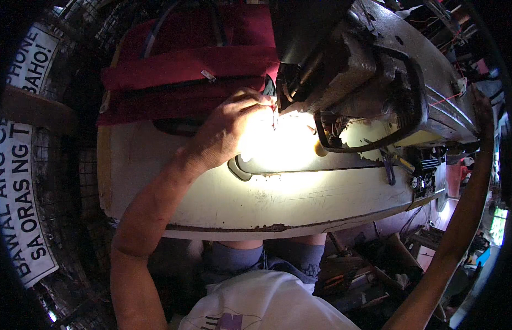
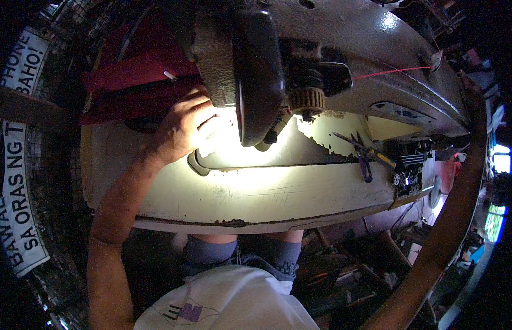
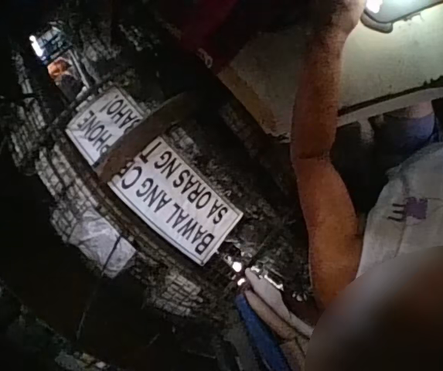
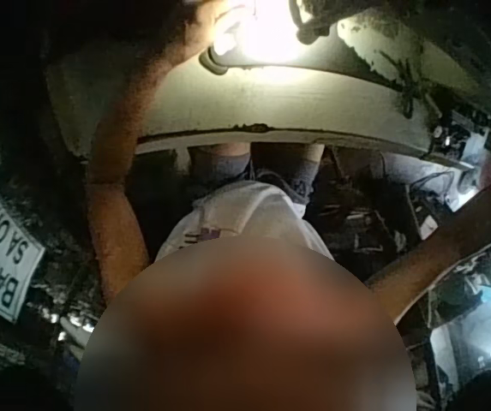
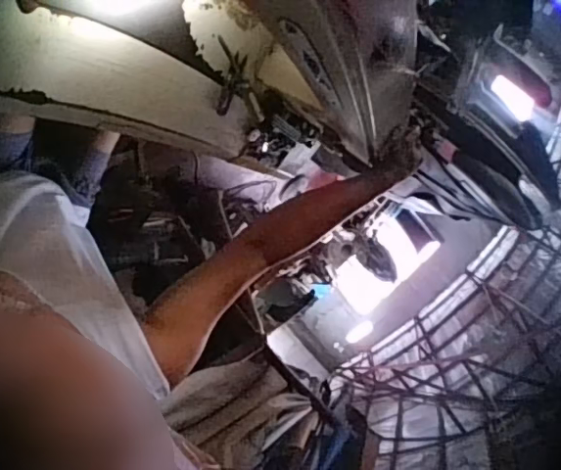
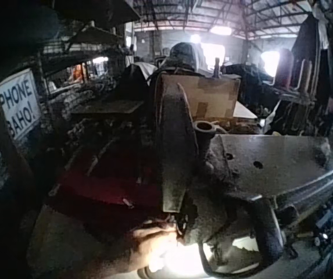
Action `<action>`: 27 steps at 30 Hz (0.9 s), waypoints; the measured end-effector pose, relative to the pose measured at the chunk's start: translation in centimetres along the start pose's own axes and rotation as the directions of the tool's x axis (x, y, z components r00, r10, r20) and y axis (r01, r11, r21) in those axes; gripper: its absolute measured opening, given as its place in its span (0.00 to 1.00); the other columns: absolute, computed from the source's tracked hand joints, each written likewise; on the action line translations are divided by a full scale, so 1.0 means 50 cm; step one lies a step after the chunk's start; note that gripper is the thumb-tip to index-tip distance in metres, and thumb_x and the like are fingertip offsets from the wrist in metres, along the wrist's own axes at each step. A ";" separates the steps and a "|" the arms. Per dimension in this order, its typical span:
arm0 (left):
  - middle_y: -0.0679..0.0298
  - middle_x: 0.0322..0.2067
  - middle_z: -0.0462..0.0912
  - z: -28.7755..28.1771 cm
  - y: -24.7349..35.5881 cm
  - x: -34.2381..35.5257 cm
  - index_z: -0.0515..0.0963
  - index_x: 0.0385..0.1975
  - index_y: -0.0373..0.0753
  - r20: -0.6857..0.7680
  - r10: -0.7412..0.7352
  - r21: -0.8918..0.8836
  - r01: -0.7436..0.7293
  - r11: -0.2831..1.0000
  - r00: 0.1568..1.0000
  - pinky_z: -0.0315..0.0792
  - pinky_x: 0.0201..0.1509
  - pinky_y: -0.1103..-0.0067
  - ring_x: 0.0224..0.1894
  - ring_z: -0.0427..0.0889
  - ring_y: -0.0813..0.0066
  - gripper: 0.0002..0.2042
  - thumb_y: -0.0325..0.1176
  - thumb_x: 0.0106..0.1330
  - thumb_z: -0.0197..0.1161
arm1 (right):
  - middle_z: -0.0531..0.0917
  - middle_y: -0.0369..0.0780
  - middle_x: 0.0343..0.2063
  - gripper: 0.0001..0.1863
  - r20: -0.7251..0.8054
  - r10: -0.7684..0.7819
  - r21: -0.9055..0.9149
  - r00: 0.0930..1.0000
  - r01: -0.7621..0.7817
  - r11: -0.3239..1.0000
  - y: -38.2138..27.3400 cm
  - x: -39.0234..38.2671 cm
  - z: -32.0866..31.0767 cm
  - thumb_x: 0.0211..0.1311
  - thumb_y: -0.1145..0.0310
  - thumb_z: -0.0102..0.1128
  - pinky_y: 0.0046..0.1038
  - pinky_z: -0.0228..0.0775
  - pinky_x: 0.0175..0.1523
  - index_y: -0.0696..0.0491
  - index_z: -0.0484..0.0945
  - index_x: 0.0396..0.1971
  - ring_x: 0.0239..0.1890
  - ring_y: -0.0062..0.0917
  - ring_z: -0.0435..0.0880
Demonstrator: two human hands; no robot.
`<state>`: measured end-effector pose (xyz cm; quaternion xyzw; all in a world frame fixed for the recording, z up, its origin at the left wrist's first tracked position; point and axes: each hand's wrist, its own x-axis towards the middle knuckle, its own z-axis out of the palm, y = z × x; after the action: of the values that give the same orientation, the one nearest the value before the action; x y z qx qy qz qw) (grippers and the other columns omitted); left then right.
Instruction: Sewing components and a zipper onto a pink fabric bag using an industrial sewing machine.
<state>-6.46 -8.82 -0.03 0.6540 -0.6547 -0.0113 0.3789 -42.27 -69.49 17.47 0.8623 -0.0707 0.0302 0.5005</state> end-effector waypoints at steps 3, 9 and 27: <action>0.54 0.41 0.83 -0.005 -0.003 0.003 0.80 0.34 0.35 0.027 -0.007 -0.021 0.008 1.000 1.000 0.76 0.56 0.68 0.51 0.80 0.58 0.10 0.26 0.52 0.68 | 0.84 0.42 0.31 0.28 0.034 0.113 0.106 0.993 -0.116 0.988 0.017 0.008 0.026 0.59 0.42 0.58 0.41 0.73 0.33 0.46 0.75 0.51 0.27 0.41 0.82; 0.57 0.41 0.85 -0.012 -0.016 0.007 0.81 0.36 0.37 0.063 0.010 -0.064 -0.006 0.998 0.998 0.75 0.57 0.69 0.52 0.80 0.60 0.11 0.26 0.52 0.68 | 0.83 0.45 0.35 0.28 -0.016 0.041 -0.015 0.999 -0.041 0.999 -0.012 0.016 -0.008 0.61 0.45 0.58 0.41 0.73 0.34 0.49 0.74 0.54 0.30 0.42 0.81; 0.59 0.40 0.85 0.005 -0.019 0.000 0.80 0.34 0.35 -0.027 0.008 -0.038 -0.009 0.999 1.000 0.73 0.58 0.69 0.53 0.79 0.63 0.07 0.25 0.56 0.67 | 0.79 0.46 0.50 0.23 0.081 0.923 0.875 0.377 -0.470 0.116 -0.335 -0.296 -0.008 0.71 0.60 0.49 0.35 0.71 0.52 0.57 0.71 0.60 0.50 0.32 0.78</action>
<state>-5.80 -9.10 -0.68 0.6438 -0.6521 -0.0132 0.4001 -54.35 -59.60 1.44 0.7841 -0.3362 0.5210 -0.0274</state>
